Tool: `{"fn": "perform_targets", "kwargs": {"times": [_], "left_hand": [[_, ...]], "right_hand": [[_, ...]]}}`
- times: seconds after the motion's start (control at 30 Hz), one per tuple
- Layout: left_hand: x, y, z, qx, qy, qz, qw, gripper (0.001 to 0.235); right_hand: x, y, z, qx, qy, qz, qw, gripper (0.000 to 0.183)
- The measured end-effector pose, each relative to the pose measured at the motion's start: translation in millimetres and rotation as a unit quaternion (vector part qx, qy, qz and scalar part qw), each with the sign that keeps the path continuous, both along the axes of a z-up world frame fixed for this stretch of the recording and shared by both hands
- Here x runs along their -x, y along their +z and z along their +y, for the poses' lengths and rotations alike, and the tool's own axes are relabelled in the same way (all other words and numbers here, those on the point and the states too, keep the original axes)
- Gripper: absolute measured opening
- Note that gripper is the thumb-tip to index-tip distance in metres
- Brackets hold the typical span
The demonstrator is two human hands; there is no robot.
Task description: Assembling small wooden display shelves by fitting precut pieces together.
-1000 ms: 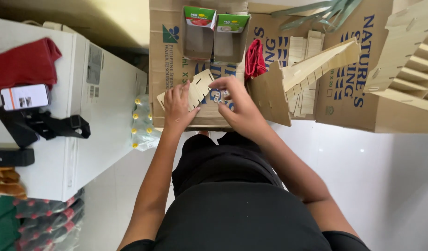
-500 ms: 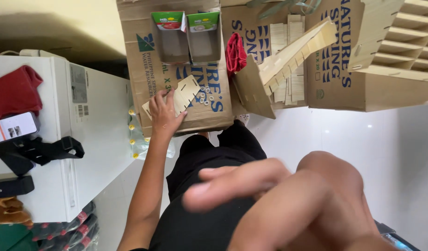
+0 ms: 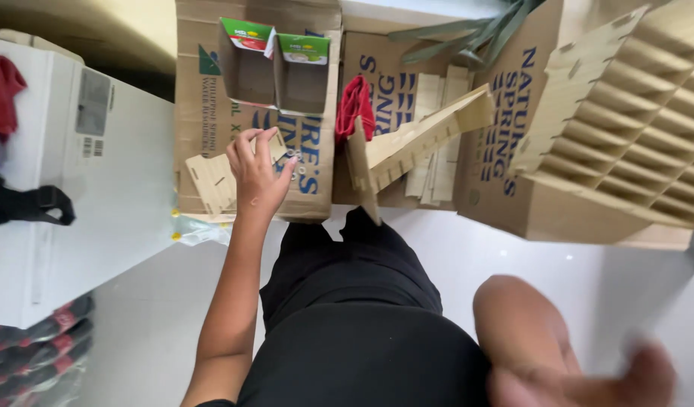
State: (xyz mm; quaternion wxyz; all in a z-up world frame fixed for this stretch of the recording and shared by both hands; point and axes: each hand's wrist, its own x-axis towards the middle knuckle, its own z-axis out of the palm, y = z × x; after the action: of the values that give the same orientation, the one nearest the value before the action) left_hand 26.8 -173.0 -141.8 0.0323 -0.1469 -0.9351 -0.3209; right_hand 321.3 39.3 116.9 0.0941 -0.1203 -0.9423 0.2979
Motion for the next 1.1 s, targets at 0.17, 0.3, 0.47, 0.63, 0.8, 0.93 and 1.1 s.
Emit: {"fn": "perform_targets", "kwargs": {"times": [0.17,0.3,0.47,0.63,0.8,0.93,1.1], "left_hand": [[-24,31,49,-0.055,0.043,0.002,0.998,0.052],[-50,59,80,-0.188,0.074,-0.048,0.978,0.045],[-98,76,120,-0.308,0.046,-0.093,0.946,0.066],[-111,58,145,-0.272,0.035,-0.114,0.955,0.077],[-100,51,155,-0.3,0.063,-0.105,0.946,0.059],[-89,60,150,-0.309,0.066,-0.108,0.943,0.055],[-86,53,142,-0.292,0.079,-0.122,0.945,0.052]], "right_hand": [[95,-1,63,-0.05,0.042,0.094,0.993,0.018],[197,-61,122,-0.069,0.069,0.162,0.982,0.027],[213,-136,144,-0.011,0.058,0.104,0.993,0.052],[209,-167,148,0.073,0.069,0.108,0.989,0.063],[201,-172,153,0.051,0.069,0.16,0.983,0.068],[194,-172,154,0.041,0.072,0.164,0.983,0.069],[188,-175,157,0.049,0.068,0.112,0.99,0.071]]}}
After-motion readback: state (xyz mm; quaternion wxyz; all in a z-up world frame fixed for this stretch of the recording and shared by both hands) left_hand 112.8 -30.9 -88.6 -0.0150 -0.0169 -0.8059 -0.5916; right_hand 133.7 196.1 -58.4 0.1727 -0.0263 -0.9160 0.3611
